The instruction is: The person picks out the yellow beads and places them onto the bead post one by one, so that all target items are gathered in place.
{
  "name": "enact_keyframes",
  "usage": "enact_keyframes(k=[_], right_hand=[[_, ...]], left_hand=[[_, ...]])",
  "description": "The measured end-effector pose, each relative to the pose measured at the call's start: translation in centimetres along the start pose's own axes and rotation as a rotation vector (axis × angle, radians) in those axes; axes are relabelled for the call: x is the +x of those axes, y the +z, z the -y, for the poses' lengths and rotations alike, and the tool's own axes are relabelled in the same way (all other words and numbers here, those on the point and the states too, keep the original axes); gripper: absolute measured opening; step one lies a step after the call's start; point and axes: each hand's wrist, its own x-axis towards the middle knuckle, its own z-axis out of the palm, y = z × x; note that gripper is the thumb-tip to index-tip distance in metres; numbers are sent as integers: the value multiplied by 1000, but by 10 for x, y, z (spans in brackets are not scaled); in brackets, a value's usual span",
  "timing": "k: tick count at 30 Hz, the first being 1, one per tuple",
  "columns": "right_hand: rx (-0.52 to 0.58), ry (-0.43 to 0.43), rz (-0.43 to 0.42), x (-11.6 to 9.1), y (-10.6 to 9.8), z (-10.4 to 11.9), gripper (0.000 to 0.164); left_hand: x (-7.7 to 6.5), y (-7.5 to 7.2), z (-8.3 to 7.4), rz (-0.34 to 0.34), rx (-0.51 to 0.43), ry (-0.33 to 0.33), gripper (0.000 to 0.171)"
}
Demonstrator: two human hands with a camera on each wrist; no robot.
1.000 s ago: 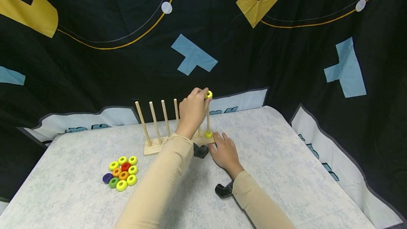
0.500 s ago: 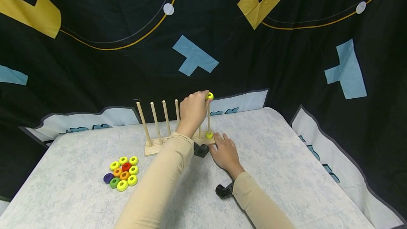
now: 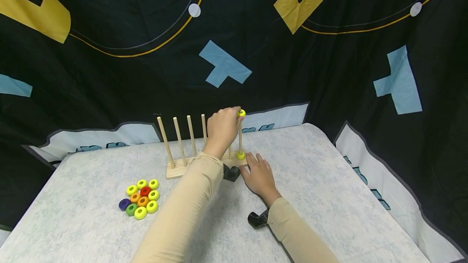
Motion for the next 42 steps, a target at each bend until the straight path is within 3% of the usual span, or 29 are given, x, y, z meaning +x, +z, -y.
enact_keyframes(k=[15, 24, 31, 38, 42], right_hand=[[2, 5, 5, -2, 1, 2, 64], [2, 20, 19, -1, 1, 2, 64], [11, 23, 14, -1, 0, 2, 63], [11, 23, 8, -3, -2, 5, 64], [9, 22, 11, -3, -4, 6, 64]], left_hand=[[-2, 1, 1, -10, -4, 11, 35], [-12, -2, 2, -134, -46, 86, 40], [-37, -9, 11, -282, -107, 238, 42], [-73, -21, 41, -384, -234, 458, 35], [-100, -26, 68, -385, -239, 462, 36]])
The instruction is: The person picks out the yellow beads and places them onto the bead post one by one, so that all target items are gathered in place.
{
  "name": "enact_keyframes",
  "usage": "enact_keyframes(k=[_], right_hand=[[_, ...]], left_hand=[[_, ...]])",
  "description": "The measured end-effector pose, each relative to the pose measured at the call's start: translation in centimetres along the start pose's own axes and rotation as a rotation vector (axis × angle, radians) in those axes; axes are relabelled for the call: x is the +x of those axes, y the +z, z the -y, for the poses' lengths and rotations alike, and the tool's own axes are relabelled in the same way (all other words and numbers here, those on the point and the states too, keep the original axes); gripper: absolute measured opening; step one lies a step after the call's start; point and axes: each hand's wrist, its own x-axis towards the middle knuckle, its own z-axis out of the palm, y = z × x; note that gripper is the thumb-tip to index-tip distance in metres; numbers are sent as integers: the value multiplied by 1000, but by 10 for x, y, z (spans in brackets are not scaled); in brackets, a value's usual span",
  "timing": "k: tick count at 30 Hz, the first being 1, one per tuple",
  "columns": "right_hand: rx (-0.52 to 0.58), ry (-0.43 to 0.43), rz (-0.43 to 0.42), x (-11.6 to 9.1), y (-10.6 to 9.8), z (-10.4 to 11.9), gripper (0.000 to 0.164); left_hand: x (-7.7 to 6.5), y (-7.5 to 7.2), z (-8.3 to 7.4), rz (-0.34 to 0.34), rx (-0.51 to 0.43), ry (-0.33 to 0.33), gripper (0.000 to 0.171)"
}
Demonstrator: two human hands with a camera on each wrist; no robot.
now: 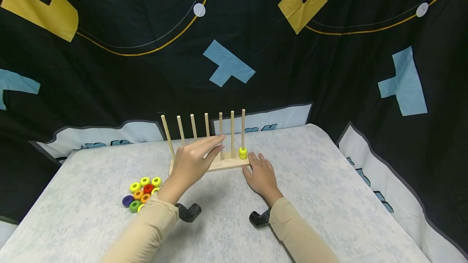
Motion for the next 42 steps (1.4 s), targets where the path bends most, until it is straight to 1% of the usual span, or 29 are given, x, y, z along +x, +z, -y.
enact_keyframes(k=[2, 4, 7, 9, 10, 13, 15, 17, 19, 22, 25, 29, 33, 37, 42], right_hand=[[5, -4, -3, 0, -1, 0, 63], [7, -8, -8, 1, -1, 0, 63], [13, -8, -9, 1, -2, 0, 63], [9, -6, -4, 1, -2, 0, 63], [8, -5, -2, 1, -2, 0, 63], [7, -7, 5, 1, -2, 0, 63], [7, -7, 7, 1, -2, 0, 63], [7, -8, 9, 1, -2, -1, 63], [5, -6, 11, 1, -2, -1, 63], [7, -6, 12, 0, 0, -2, 64], [6, -4, 11, 0, 1, -3, 64], [6, -2, 5, 1, 2, -2, 64], [11, 0, 6, 0, 1, -1, 63], [12, -3, 5, 0, 1, -1, 63], [9, -5, -5, 0, 3, -2, 63]], left_hand=[[-17, -12, 7, 21, 16, -34, 38], [-35, -25, 15, 56, 43, -91, 40], [-61, -44, 29, 138, 95, -213, 43], [-78, -58, 39, 220, 127, -323, 44], [-85, -65, 44, 267, 135, -388, 45], [-107, -89, 62, 422, 156, -587, 46], [-120, -103, 76, 518, 172, -696, 47], [-132, -115, 91, 597, 190, -783, 47], [-143, -123, 104, 661, 192, -851, 48], [-156, -130, 119, 729, 157, -933, 51], [-165, -131, 127, 748, 98, -966, 53], [-171, -127, 131, 710, 49, -970, 49], [-175, -122, 132, 677, 25, -997, 45], [-177, -120, 133, 651, 26, -1001, 44], [-176, -117, 133, 625, 67, -1000, 44]])
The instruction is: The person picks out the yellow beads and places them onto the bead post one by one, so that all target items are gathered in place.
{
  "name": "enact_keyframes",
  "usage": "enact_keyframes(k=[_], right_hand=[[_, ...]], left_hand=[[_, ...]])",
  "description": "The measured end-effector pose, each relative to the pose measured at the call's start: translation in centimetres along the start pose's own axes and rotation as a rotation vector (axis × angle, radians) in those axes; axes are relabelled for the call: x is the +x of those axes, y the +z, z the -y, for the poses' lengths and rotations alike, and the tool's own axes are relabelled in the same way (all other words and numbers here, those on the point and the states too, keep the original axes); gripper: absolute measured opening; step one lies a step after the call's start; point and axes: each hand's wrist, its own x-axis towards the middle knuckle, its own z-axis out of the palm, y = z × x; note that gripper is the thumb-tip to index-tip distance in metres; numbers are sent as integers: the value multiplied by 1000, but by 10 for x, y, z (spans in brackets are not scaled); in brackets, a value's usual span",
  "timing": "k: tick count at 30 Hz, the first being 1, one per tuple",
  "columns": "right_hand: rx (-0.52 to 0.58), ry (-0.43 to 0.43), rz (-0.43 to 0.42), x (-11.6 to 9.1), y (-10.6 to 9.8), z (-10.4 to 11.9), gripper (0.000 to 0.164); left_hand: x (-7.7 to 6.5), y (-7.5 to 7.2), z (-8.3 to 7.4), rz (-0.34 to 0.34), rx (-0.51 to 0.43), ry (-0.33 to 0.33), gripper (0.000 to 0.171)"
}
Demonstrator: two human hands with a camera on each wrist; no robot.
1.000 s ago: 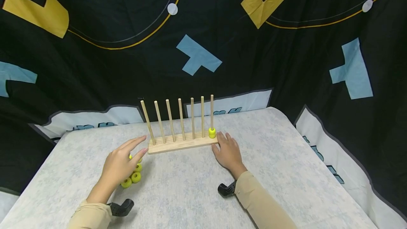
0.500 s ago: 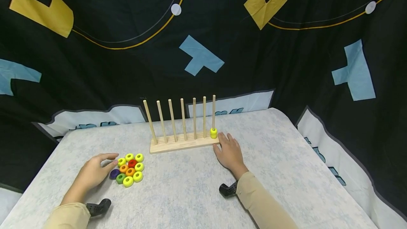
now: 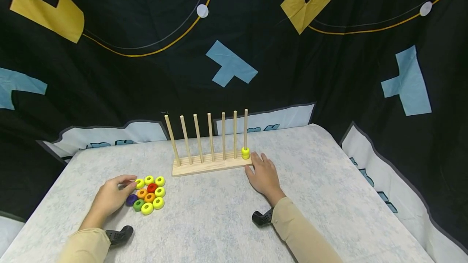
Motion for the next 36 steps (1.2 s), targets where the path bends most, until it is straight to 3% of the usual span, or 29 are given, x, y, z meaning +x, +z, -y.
enact_keyframes(k=[11, 22, 29, 36], right_hand=[[-9, 8, 14, 0, 0, -1, 64], [-6, 4, 8, -1, -2, 0, 64], [-12, -3, 7, -1, -2, 1, 64], [-8, -10, 1, -1, -3, 1, 63]], left_hand=[[4, -3, -8, 87, 27, -64, 54], [7, -3, -14, 103, 32, -93, 59], [5, -9, -25, 46, 36, -114, 58], [1, -12, -61, -71, 12, -105, 55]])
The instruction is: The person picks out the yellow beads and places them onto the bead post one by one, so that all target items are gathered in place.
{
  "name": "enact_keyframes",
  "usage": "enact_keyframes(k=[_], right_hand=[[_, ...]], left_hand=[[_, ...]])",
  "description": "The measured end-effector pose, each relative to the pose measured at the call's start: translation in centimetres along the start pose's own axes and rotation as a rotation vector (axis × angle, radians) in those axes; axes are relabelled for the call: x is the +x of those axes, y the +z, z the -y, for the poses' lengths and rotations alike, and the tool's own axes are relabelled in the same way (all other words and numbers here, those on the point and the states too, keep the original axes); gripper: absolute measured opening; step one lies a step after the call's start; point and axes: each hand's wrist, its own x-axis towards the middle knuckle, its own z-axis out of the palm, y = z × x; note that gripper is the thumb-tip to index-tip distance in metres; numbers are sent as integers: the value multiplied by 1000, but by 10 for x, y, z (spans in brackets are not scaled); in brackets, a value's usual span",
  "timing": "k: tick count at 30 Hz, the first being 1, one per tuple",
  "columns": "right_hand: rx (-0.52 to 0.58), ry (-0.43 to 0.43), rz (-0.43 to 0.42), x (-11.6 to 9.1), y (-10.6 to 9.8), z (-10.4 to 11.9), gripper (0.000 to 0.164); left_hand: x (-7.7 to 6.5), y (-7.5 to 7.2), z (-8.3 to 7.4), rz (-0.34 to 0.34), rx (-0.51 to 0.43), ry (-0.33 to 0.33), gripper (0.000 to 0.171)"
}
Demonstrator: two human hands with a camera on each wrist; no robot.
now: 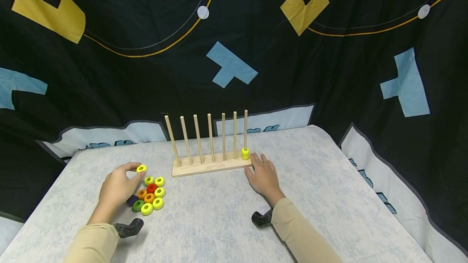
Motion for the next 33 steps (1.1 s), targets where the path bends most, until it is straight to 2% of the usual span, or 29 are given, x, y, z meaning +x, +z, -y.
enact_keyframes(k=[4, 11, 18, 33], right_hand=[[1, 3, -2, 0, 1, -1, 63], [1, 10, 7, 1, 3, -1, 63], [6, 9, 7, 0, 2, -1, 64], [14, 13, 0, 0, 0, 0, 63]], left_hand=[[-6, -1, -24, -71, -17, 68, 52], [-22, -2, -67, -174, -48, 236, 45], [-31, 5, -103, -266, -84, 395, 41], [-26, 21, -184, -244, -160, 540, 38]])
